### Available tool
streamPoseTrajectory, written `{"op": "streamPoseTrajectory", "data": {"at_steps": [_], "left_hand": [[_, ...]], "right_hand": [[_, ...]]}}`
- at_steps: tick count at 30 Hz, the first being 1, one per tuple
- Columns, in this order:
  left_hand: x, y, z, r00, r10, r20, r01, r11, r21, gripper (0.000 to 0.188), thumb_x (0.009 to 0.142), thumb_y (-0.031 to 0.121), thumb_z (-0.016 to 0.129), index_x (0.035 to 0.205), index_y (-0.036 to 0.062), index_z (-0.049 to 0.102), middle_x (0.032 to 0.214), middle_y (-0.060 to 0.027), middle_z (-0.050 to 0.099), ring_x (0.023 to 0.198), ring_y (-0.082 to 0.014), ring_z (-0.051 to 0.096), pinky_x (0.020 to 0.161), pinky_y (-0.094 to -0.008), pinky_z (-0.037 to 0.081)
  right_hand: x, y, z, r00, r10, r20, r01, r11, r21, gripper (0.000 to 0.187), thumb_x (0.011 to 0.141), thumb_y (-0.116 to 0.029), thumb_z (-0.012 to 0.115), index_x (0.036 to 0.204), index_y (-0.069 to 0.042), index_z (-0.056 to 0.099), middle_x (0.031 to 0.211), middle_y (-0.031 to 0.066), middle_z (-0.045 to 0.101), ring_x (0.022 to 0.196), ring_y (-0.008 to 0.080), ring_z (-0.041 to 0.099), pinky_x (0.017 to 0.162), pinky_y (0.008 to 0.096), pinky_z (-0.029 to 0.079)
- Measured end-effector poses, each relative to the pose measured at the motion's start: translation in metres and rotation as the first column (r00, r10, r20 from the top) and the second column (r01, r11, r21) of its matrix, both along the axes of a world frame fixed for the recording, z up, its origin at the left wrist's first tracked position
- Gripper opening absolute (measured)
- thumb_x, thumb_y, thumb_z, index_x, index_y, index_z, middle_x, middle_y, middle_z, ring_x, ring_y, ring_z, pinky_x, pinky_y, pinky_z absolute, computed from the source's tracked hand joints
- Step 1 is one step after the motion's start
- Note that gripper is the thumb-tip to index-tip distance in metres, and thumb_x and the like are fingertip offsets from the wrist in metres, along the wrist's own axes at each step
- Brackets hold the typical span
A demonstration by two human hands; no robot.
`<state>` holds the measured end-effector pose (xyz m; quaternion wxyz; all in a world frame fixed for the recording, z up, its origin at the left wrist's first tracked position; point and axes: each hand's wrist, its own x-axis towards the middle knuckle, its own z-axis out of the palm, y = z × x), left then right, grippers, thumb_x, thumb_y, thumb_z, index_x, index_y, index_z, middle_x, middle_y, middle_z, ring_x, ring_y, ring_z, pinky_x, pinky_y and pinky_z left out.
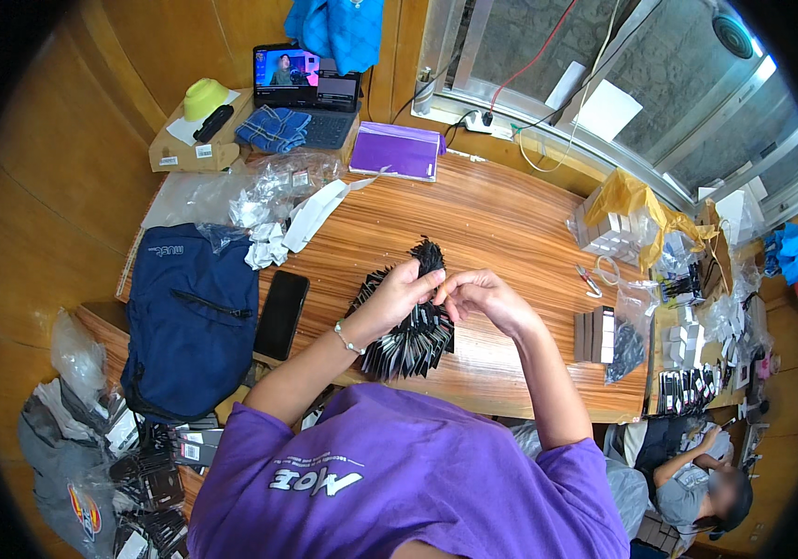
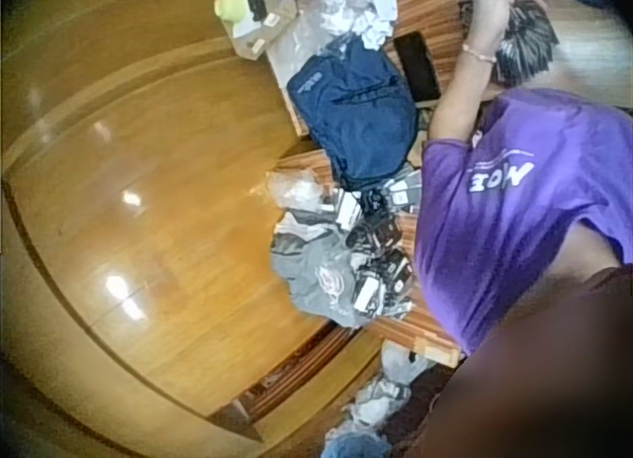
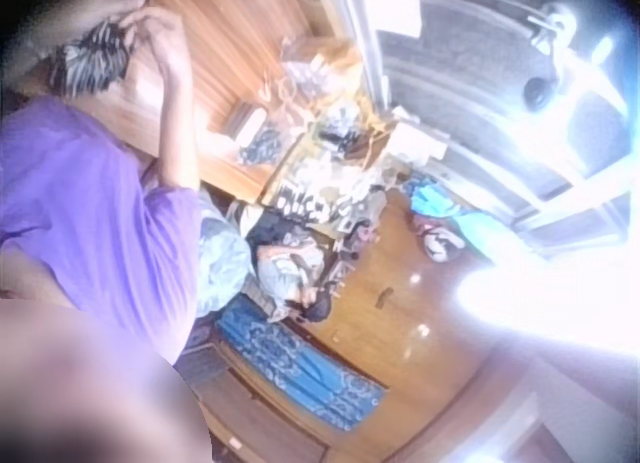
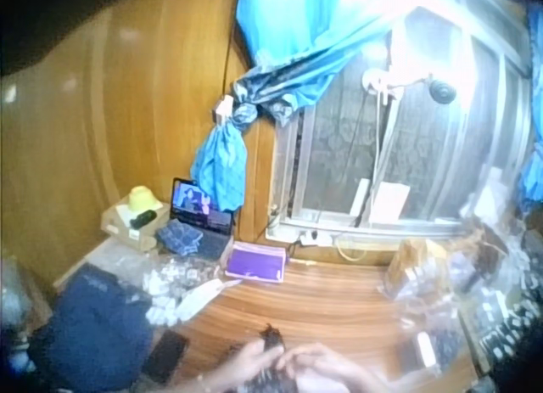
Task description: The person organizes small electronic components and packaging on a cluttered wooden table. They handle boxes, plastic bags, and bundles of black cables, stacking and arranging them into neat piles.
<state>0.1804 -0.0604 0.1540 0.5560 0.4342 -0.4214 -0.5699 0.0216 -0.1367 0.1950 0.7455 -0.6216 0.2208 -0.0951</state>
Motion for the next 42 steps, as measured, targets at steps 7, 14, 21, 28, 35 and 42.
{"op": "streamPoseTrajectory", "data": {"at_steps": [7,14,21,28,35,42], "left_hand": [[-0.001,0.002,0.002,0.998,-0.064,0.004,0.064,0.998,-0.004,0.019,0.091,0.019,0.049,0.075,0.0091,0.046,0.064,0.0072,0.038,0.058,-0.0027,0.035,0.051,-0.0193,0.030],[-0.004,-0.003,0.002,0.999,-0.017,0.045,0.016,1.000,0.018,0.027,0.090,0.026,0.053,0.071,0.0085,0.044,0.062,0.0073,0.037,0.055,-0.0018,0.033,0.047,-0.0199,0.029],[-0.004,-0.002,-0.003,0.996,-0.038,0.079,0.038,0.999,0.000,0.014,0.092,0.018,0.049,0.084,0.0072,0.050,0.066,0.0077,0.038,0.057,-0.0018,0.032,0.050,-0.0197,0.029],[-0.006,-0.001,-0.004,0.990,-0.024,0.137,0.027,0.999,-0.026,0.016,0.089,0.013,0.054,0.085,-0.0024,0.053,0.073,0.0019,0.051,0.067,-0.0039,0.043,0.057,-0.0223,0.039],[-0.005,-0.002,-0.006,0.982,-0.064,0.175,0.068,0.998,-0.013,0.017,0.088,0.013,0.054,0.088,-0.0039,0.052,0.075,0.0007,0.053,0.070,-0.0038,0.044,0.059,-0.0225,0.040],[-0.006,-0.006,-0.013,0.959,-0.048,0.280,0.061,0.997,-0.040,0.015,0.089,0.013,0.052,0.078,0.0023,0.051,0.068,0.0071,0.040,0.061,-0.0019,0.034,0.050,-0.0209,0.030]], "right_hand": [[-0.003,0.012,-0.009,0.969,-0.211,0.131,0.188,0.967,0.170,0.027,0.084,-0.023,0.061,0.102,-0.003,0.064,0.053,-0.0037,0.049,0.042,0.0027,0.035,0.041,0.0190,0.029],[0.005,0.011,-0.005,0.877,-0.429,0.219,0.471,0.672,-0.572,0.019,0.083,-0.020,0.060,0.088,-0.003,0.067,0.085,0.0073,0.067,0.047,0.0101,0.050,0.045,0.0230,0.039],[0.014,0.021,0.022,0.867,-0.498,0.007,0.272,0.462,-0.844,0.012,0.077,-0.018,0.064,0.075,-0.007,0.068,0.077,0.0046,0.067,0.056,0.0221,0.062,0.051,0.0305,0.046],[0.020,0.022,0.038,0.850,-0.512,-0.124,0.128,0.430,-0.894,0.011,0.074,-0.022,0.065,0.077,-0.011,0.069,0.066,0.0071,0.064,0.058,0.0241,0.062,0.052,0.0320,0.046],[0.021,0.021,0.042,0.850,-0.504,-0.155,0.074,0.405,-0.911,0.010,0.073,-0.021,0.065,0.078,-0.012,0.068,0.059,0.0072,0.061,0.056,0.0248,0.060,0.051,0.0335,0.046],[0.016,0.011,0.031,0.896,-0.426,-0.128,0.154,0.566,-0.810,0.007,0.072,-0.013,0.061,0.077,-0.009,0.064,0.052,0.0056,0.053,0.047,0.0182,0.052,0.047,0.0299,0.041]]}}
